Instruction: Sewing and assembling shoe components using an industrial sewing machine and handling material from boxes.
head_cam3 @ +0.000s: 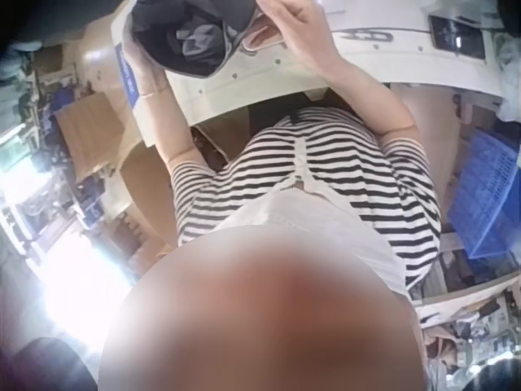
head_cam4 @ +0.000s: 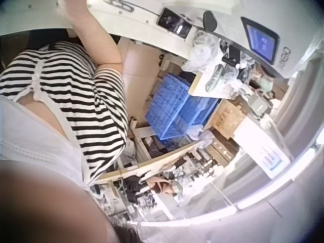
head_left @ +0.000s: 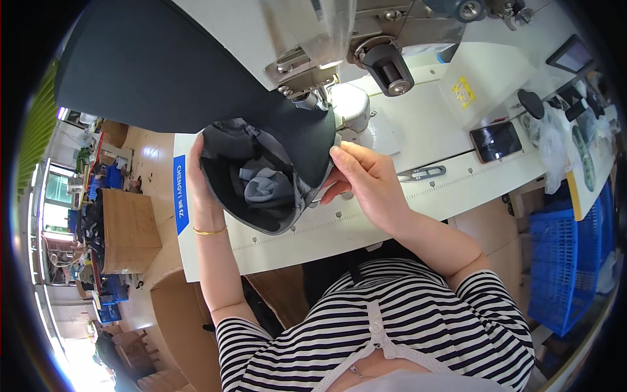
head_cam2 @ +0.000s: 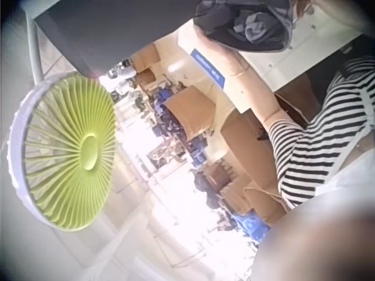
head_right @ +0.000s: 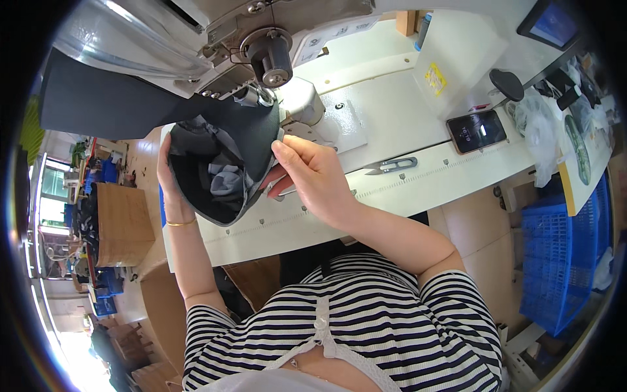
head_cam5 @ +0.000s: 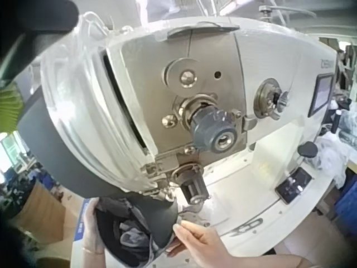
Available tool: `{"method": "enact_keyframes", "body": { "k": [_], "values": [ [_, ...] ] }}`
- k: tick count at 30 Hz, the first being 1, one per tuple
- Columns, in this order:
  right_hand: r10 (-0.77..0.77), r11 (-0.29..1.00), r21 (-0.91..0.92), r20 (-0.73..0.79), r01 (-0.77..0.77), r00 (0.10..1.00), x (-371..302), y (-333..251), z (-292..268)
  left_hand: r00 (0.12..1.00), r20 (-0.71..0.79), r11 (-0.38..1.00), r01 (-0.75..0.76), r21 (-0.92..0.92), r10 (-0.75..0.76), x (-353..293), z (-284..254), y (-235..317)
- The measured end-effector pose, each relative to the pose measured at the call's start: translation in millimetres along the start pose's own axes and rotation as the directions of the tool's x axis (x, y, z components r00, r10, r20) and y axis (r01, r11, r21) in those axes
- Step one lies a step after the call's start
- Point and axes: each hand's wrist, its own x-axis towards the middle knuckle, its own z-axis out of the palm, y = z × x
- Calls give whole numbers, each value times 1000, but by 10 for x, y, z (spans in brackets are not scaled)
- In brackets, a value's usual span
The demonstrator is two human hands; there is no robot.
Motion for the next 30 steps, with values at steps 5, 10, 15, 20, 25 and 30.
{"method": "enact_keyframes", "body": {
  "k": [5,10,15,20,25,30],
  "values": [
    [-6,999,54,-21,7,1000,40,-28,5,990,-46,987,-130,94,134,-73,-35,17],
    [-50,998,-39,-57,48,997,47,-2,-29,967,-114,967,-212,143,229,-209,-58,-25],
    [-62,995,-81,-85,55,994,30,-33,-41,916,-226,938,-298,174,333,-319,130,-107],
    [-108,984,-150,-55,99,993,18,18,-85,845,-236,863,-405,302,479,-423,269,-158],
    [-114,976,-194,-61,101,992,40,71,-102,803,-225,800,-434,414,552,-452,386,-161],
    [-114,970,-227,-85,92,990,69,42,-94,763,-208,744,-467,477,612,-414,373,-182]
  ]
}}
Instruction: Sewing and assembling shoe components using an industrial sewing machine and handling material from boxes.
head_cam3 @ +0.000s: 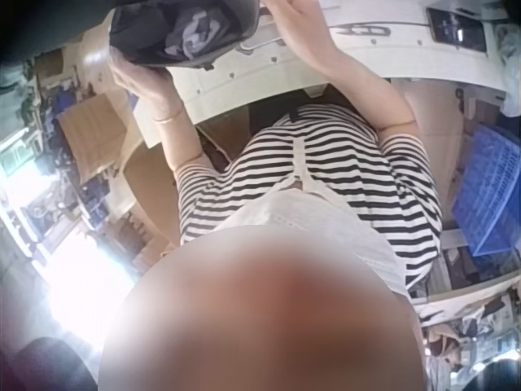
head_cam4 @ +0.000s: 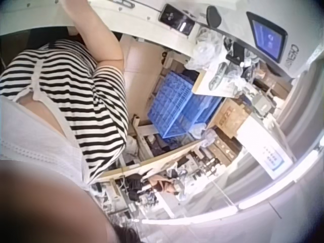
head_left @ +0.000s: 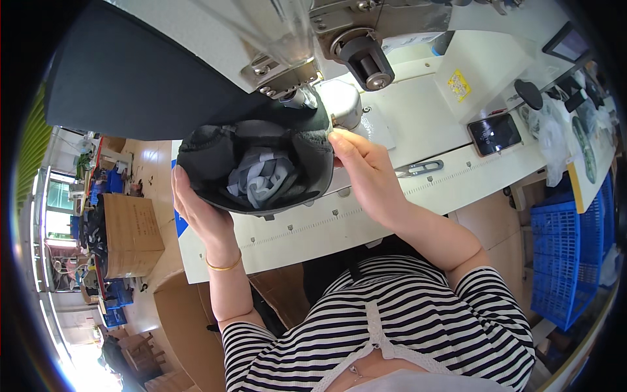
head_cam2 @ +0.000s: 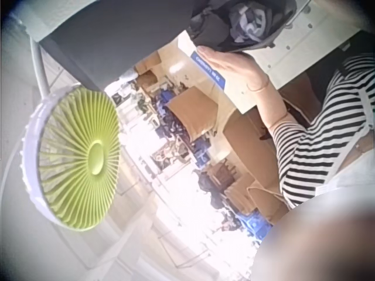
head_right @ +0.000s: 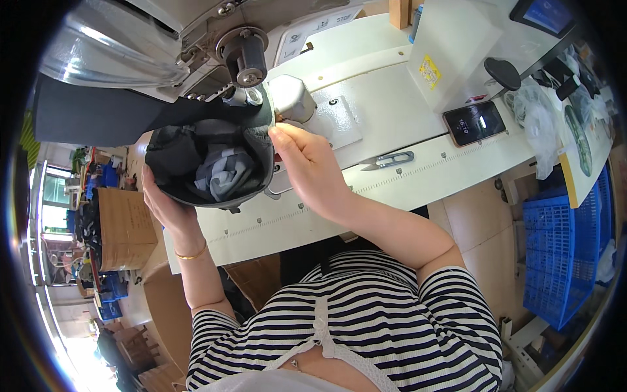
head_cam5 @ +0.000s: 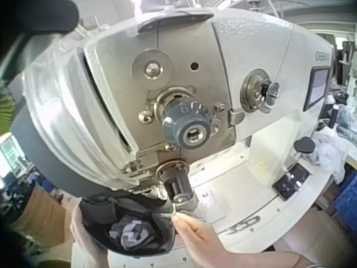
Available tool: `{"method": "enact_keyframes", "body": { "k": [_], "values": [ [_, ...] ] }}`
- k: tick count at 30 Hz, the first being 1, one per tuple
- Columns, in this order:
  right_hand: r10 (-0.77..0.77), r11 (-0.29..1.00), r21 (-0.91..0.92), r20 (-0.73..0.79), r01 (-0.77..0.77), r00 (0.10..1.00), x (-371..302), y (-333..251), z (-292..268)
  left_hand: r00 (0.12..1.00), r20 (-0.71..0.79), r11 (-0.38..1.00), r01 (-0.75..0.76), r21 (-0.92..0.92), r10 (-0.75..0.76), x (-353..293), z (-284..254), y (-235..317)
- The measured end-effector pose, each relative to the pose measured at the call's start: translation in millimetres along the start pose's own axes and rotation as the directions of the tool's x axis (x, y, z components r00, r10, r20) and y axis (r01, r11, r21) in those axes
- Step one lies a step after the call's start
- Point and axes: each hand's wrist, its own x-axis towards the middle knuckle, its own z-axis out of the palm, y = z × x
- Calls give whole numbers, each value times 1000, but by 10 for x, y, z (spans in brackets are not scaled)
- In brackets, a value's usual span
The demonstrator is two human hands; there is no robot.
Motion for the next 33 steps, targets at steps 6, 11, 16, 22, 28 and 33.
{"method": "enact_keyframes", "body": {
  "k": [6,11,16,22,28,33],
  "values": [
    [1,1000,23,-13,-1,1000,29,18,10,997,27,996,-74,39,73,18,30,2],
    [-157,987,26,-74,159,985,64,101,81,999,-22,999,-31,-14,31,54,98,7],
    [-123,992,-26,-53,122,991,41,63,66,999,27,999,-22,-43,23,104,42,-30],
    [-131,991,-21,-31,130,991,7,67,60,999,43,999,3,-54,-1,105,88,19],
    [-29,999,31,14,28,999,-76,-15,3,1000,10,998,12,-67,-11,139,183,72],
    [-34,999,-34,15,35,999,-241,-10,-185,995,53,997,81,-3,-81,399,65,-21]
  ]
}}
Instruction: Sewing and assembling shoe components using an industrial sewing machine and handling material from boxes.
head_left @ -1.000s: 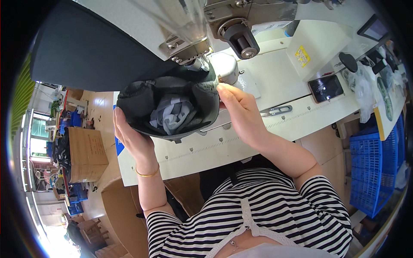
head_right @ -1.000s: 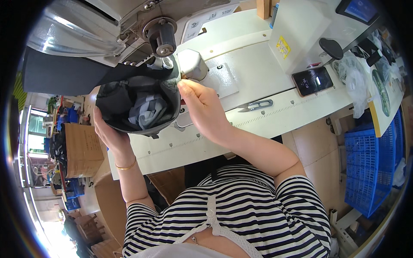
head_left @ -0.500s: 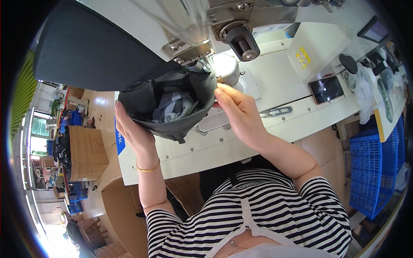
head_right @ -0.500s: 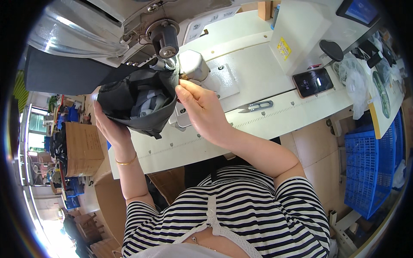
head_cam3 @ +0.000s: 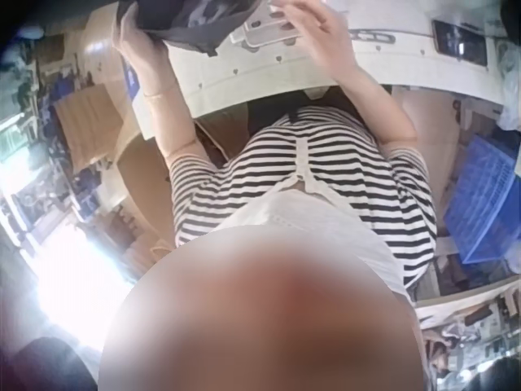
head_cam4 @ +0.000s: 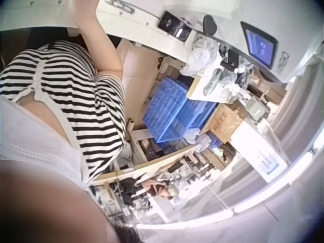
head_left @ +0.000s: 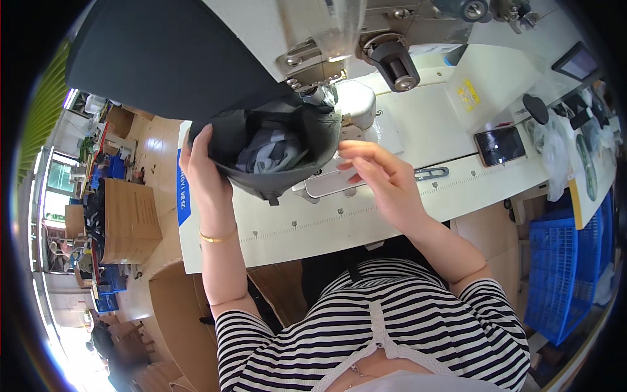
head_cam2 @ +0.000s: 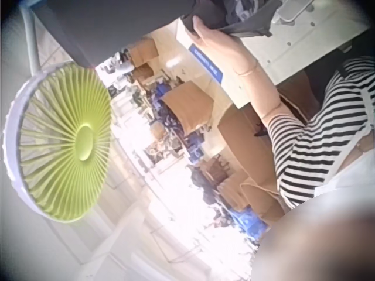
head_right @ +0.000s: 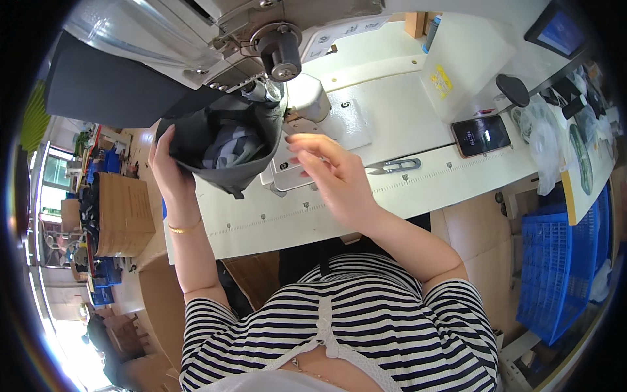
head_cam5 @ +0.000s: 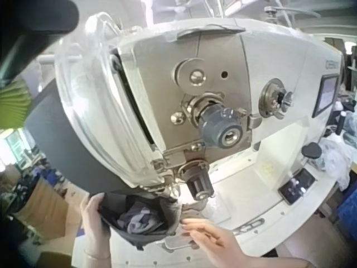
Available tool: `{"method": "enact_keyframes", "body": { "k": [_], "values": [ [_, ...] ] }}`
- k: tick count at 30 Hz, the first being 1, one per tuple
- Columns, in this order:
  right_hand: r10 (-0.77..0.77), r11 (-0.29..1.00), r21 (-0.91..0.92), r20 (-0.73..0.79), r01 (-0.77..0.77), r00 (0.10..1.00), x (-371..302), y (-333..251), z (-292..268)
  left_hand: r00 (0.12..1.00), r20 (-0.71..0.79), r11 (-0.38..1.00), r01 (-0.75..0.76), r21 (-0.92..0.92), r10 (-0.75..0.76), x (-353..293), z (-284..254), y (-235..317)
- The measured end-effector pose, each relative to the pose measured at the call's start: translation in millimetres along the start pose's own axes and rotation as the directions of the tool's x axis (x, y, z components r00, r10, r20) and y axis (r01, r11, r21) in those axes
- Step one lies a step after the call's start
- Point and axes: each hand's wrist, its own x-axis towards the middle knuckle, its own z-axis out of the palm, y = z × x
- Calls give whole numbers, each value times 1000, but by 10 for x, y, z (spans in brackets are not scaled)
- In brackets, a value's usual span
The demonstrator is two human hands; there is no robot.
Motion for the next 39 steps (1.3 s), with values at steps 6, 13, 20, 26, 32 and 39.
{"method": "enact_keyframes", "body": {
  "k": [6,13,20,26,32,39],
  "values": [
    [115,993,-43,29,-114,993,-237,119,-176,981,-79,968,189,166,-178,960,5,-201],
    [150,983,-118,43,-144,988,-374,91,-45,948,297,845,-249,473,114,1208,-150,-87],
    [287,947,-222,257,-232,923,-320,363,296,953,294,682,-260,684,69,1016,-1483,-95],
    [404,897,-386,510,-217,760,-417,663,1048,812,-532,426,404,809,240,-1546,-4948,-374],
    [340,793,-571,705,213,623,-468,1164,2193,384,-923,105,918,383,13,-5350,-6087,-1746],
    [74,641,-341,919,688,387,-166,1889,3354,-286,-769,186,868,-461,-571,-6569,-5143,-3660]
  ]
}}
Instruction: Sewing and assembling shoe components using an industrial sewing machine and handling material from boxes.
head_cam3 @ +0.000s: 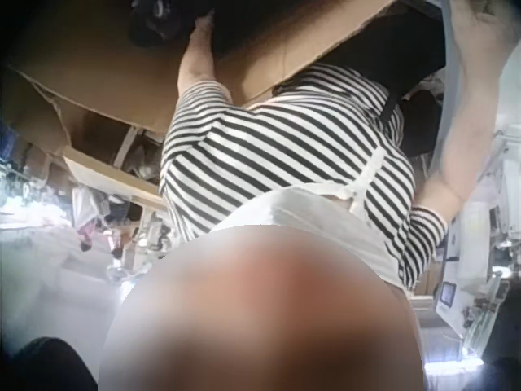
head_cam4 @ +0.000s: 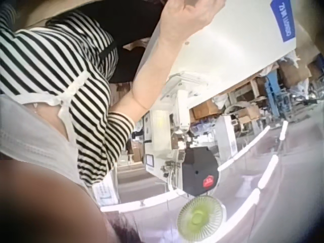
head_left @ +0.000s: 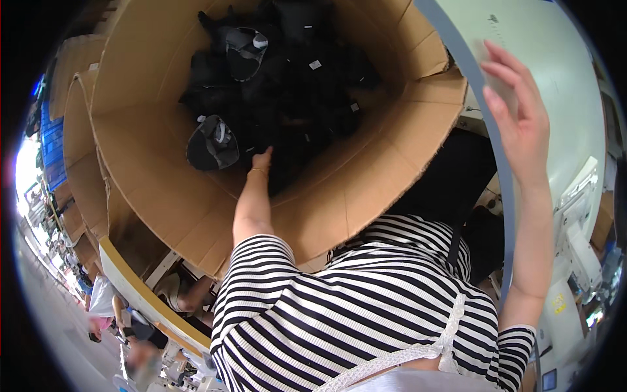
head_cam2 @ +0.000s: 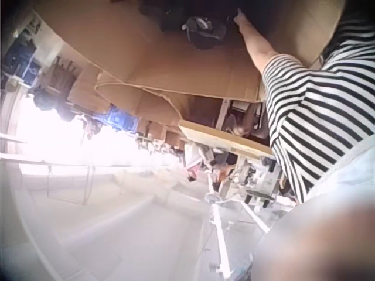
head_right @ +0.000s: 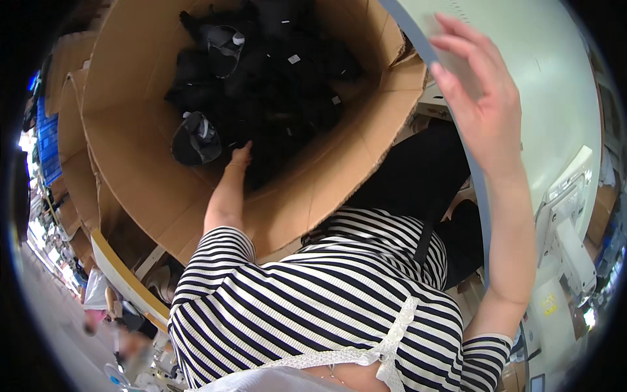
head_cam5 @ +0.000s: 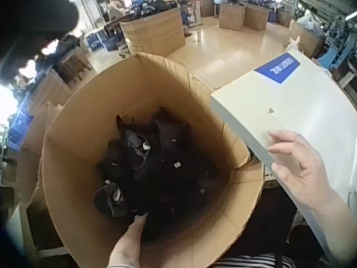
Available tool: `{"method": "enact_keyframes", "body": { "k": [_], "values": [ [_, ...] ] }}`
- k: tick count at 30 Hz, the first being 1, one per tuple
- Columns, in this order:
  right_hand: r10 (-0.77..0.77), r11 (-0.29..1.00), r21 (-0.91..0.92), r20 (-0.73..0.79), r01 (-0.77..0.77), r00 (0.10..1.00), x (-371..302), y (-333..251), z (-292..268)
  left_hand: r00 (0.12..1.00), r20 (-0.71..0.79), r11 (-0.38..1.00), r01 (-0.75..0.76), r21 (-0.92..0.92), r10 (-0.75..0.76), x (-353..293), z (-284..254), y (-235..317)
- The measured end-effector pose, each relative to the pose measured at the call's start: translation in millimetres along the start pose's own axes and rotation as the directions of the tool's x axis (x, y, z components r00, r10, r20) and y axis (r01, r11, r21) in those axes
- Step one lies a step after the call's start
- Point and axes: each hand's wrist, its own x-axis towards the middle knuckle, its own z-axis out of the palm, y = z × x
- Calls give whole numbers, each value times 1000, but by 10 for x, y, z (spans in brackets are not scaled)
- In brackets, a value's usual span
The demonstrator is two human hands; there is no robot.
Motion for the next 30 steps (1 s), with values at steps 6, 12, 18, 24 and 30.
{"method": "enact_keyframes", "body": {
  "k": [6,12,18,24,30],
  "values": [
    [-80,997,-1,28,80,996,494,-184,247,995,-31,976,-103,-192,99,488,628,398],
    [-124,961,-224,177,163,976,551,9,267,979,48,883,-158,-442,200,390,1459,1606],
    [-36,947,-300,264,118,964,591,10,232,957,260,955,191,-228,-129,459,1718,2012],
    [-45,970,-222,240,100,970,647,-7,289,938,268,957,-259,131,217,279,1539,1878],
    [-65,964,-237,221,118,973,617,27,263,792,405,682,-604,413,456,-719,2076,1308]
  ]
}}
